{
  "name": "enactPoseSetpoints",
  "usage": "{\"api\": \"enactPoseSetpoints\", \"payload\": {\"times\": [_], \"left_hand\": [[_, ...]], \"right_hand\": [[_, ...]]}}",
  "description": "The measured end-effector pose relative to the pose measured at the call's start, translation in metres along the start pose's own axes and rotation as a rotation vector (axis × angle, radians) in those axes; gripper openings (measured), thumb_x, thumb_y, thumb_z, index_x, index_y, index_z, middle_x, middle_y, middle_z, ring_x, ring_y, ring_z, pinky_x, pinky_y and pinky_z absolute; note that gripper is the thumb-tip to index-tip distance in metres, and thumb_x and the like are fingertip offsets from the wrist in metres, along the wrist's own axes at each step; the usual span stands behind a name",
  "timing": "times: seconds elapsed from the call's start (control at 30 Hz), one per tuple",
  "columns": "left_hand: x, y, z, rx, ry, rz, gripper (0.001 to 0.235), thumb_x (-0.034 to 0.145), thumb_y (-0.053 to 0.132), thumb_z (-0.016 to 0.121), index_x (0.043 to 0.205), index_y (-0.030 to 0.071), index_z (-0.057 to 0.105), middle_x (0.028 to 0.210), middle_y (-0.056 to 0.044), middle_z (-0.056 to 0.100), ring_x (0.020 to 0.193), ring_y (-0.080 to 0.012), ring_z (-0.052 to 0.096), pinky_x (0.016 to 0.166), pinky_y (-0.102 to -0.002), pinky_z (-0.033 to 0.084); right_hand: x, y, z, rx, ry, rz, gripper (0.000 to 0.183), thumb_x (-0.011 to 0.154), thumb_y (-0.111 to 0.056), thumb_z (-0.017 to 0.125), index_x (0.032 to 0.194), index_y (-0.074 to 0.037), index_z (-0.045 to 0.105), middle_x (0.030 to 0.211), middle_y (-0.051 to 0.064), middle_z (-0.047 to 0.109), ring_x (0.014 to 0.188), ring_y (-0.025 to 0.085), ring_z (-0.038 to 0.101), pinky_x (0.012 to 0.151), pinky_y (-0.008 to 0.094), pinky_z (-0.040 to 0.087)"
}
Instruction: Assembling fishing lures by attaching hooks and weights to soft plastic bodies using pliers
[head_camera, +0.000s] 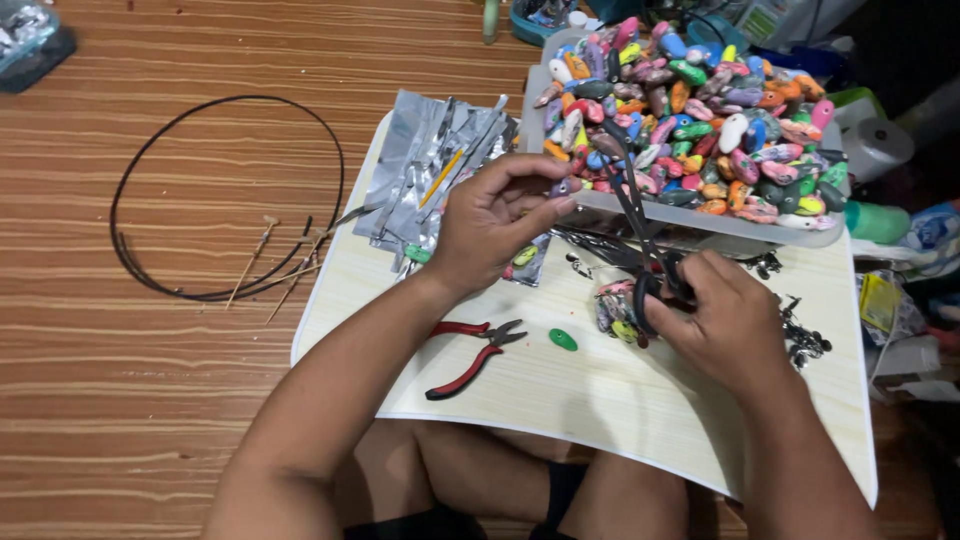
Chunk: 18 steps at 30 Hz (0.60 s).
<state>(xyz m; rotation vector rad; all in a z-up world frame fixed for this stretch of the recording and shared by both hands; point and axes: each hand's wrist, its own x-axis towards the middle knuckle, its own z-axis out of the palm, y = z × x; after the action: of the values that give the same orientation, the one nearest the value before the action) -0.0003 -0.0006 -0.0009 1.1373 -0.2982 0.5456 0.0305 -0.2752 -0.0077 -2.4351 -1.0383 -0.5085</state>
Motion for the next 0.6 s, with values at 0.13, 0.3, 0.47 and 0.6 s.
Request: {"api": "enactPoseSetpoints", "payload": {"times": [0.13,0.3,0.47,0.6], "left_hand": [[0.002,0.007,-0.017,0.075,-0.171,-0.042,0.031,0.095,-0.003,0.071,0.123,0.005,0.06,0.121,-0.011,0.068,0.108,-0.0144,0.069,0.104,-0.026,0.06],[0.006,0.002,-0.02,0.084,-0.172,-0.003,0.027,0.095,-0.002,0.072,0.119,0.005,0.061,0.124,-0.01,0.066,0.104,-0.0132,0.068,0.097,-0.023,0.062],[0.007,0.007,-0.02,0.149,-0.17,0.005,0.026,0.095,0.0,0.072,0.118,0.007,0.06,0.118,-0.01,0.067,0.104,-0.0143,0.07,0.098,-0.025,0.063],[0.007,0.007,-0.02,0.196,-0.173,0.026,0.025,0.095,-0.002,0.07,0.116,0.007,0.059,0.111,-0.009,0.067,0.101,-0.0135,0.07,0.097,-0.025,0.063]], "right_hand": [[0.006,-0.016,-0.015,-0.074,-0.181,0.132,0.031,0.078,-0.025,0.081,0.093,-0.003,0.066,0.089,0.006,0.067,0.069,0.024,0.061,0.065,0.036,0.05],[0.006,-0.002,-0.021,-0.121,-0.272,0.128,0.032,0.077,-0.032,0.081,0.089,-0.006,0.068,0.092,0.006,0.067,0.073,0.026,0.062,0.069,0.037,0.051],[0.009,0.014,-0.032,-0.103,-0.323,0.148,0.031,0.076,-0.031,0.081,0.089,-0.005,0.07,0.091,0.005,0.068,0.076,0.023,0.062,0.072,0.035,0.049],[0.008,0.018,-0.032,-0.113,-0.352,0.167,0.039,0.075,-0.034,0.082,0.1,-0.005,0.073,0.094,0.005,0.07,0.077,0.024,0.065,0.072,0.036,0.051]]}}
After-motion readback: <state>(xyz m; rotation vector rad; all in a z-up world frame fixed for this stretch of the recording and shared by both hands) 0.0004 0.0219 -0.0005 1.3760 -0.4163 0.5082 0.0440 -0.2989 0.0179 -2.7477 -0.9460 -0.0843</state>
